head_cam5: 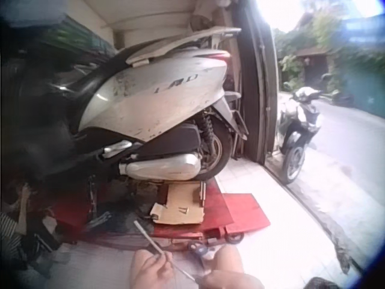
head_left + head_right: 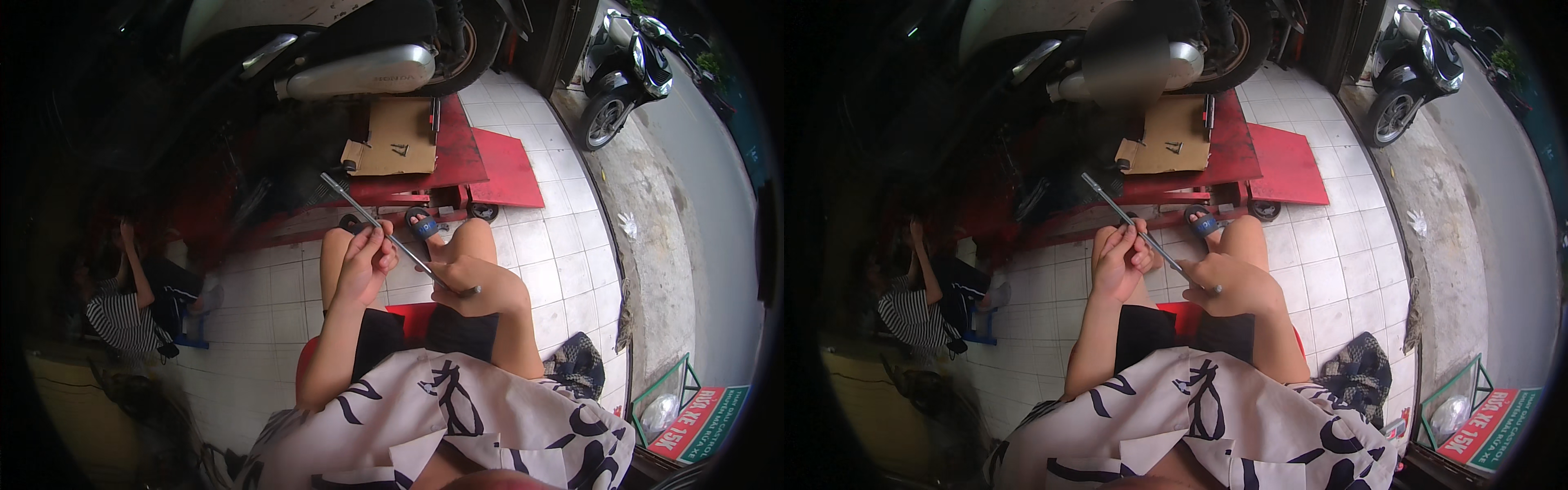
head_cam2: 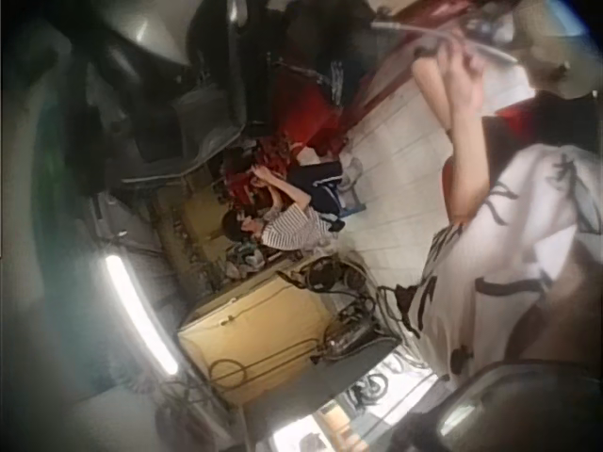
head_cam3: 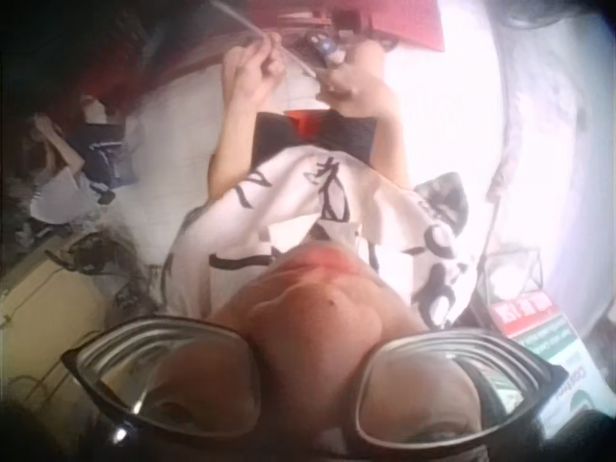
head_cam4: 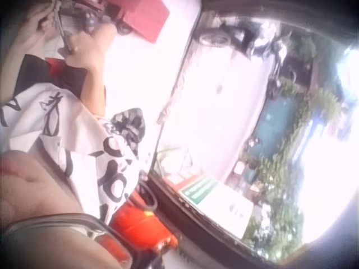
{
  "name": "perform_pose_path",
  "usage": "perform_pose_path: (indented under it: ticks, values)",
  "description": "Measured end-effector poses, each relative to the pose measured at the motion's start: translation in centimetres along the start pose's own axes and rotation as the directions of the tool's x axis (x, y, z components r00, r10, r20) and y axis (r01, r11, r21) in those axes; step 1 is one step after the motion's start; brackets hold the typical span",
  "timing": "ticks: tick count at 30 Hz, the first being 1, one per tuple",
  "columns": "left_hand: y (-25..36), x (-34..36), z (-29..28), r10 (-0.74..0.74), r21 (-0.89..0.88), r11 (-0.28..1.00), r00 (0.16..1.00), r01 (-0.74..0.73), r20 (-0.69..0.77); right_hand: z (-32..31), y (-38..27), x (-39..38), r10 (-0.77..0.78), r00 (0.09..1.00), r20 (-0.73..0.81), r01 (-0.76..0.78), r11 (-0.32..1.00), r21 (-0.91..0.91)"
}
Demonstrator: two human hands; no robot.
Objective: The person unscrews bolts from a motorcycle engine cover using a T-handle socket wrench and places the bolts onto a piece of cardboard.
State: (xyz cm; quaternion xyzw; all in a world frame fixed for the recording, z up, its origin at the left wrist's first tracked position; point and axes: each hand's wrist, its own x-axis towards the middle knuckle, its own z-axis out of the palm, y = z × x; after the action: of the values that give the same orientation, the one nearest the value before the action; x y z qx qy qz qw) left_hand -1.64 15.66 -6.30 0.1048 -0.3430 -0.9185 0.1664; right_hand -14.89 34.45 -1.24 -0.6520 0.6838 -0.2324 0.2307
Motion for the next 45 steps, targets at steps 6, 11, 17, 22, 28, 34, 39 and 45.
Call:
perform_pose_path:
  ticks: [6,11,17,22,28,34,39,45]
  values:
    - [0.3,-4.9,1.2,-0.04,0.13,0.991,0.998,0.045,-0.045,-2.2,-4.4,-2.6,0.055,0.994,0.098,-0.047,0.996,-0.077]
    - [-0.8,-6.8,2.6,-0.039,0.155,0.987,0.997,0.048,-0.065,-3.5,-6.7,-4.8,0.099,0.987,0.129,-0.074,0.98,-0.187]
    - [-5.0,-9.0,2.4,-0.092,0.035,0.994,0.979,0.1,-0.181,-2.2,-6.1,-6.2,0.145,0.959,0.245,-0.099,0.976,-0.193]
    - [-5.6,-10.2,3.3,-0.058,0.011,0.998,0.976,0.062,-0.212,-2.2,-5.3,-7.0,0.02,0.987,0.158,0.009,0.984,-0.179]
    - [-3.0,-10.2,6.8,-0.026,0.216,0.975,0.989,0.057,-0.143,-2.6,-6.5,-9.6,-0.036,0.999,0.007,0.037,0.988,-0.151]
    - [-0.2,-6.4,10.7,0.04,0.35,0.936,0.999,-0.03,-0.02,-4.0,-7.0,-10.9,-0.014,0.989,-0.149,-0.015,0.982,-0.188]
    - [-0.9,-4.0,12.8,0.075,0.365,0.926,0.995,-0.093,0.062,-3.7,-5.3,-11.5,-0.013,0.957,-0.289,-0.045,0.98,-0.193]
    - [-0.6,-0.9,14.0,0.017,0.534,0.844,0.997,-0.051,0.069,-3.7,-4.9,-10.2,-0.036,0.889,-0.457,-0.054,0.982,-0.182]
